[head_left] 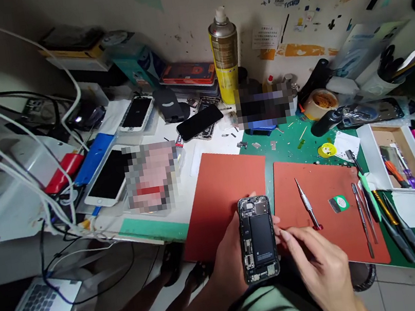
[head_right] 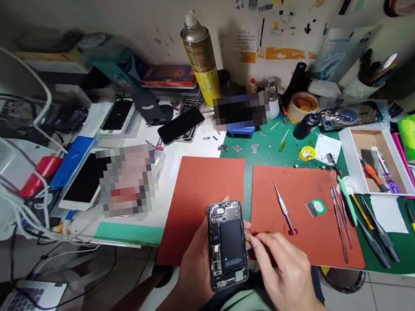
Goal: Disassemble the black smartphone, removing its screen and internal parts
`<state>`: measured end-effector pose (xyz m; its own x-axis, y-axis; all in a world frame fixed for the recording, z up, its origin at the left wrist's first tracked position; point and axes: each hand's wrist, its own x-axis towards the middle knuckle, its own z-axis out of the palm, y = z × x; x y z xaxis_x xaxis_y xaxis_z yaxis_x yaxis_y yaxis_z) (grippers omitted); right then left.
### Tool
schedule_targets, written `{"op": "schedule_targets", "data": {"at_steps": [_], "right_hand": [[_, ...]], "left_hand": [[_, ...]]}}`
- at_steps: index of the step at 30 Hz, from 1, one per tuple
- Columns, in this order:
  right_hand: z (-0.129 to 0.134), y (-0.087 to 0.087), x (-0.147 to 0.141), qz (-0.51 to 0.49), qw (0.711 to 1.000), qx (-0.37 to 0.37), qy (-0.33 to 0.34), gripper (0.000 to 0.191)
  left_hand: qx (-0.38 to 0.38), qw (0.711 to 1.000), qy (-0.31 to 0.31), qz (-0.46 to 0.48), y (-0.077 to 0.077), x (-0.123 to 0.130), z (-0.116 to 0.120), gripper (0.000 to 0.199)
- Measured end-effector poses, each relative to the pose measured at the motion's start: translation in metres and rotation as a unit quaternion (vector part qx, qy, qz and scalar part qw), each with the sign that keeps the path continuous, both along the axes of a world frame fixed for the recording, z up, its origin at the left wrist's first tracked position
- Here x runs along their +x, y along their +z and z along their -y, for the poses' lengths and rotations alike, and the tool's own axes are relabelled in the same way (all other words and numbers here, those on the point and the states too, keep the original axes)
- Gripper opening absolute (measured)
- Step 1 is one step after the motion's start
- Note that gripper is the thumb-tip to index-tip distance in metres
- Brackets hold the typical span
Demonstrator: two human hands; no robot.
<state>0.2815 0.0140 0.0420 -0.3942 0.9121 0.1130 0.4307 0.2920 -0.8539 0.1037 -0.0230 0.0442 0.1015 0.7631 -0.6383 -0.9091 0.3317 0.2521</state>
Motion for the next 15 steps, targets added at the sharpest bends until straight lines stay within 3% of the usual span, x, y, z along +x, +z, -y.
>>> {"op": "schedule_targets", "data": {"at_steps": [2, 5, 9, 15], "right_hand": [[-0.012, 0.004, 0.004, 0.06, 0.98, 0.186, 0.031, 0.02], [-0.028, 0.01, 0.006, 0.135, 0.929, 0.332, 0.09, 0.03], [-0.039, 0.015, 0.001, 0.178, 0.886, 0.404, 0.145, 0.029], [-0.043, 0.013, -0.004, 0.181, 0.866, 0.436, 0.166, 0.027]], "left_hand": [[-0.008, 1.0, -0.005, -0.007, 0.001, 0.0, 0.002, 0.062], [-0.001, 1.0, -0.013, -0.018, 0.001, 0.003, 0.005, 0.063], [-0.004, 0.999, -0.032, -0.014, -0.003, 0.008, 0.006, 0.065], [-0.026, 0.999, -0.013, 0.015, -0.01, 0.009, 0.002, 0.055]]}}
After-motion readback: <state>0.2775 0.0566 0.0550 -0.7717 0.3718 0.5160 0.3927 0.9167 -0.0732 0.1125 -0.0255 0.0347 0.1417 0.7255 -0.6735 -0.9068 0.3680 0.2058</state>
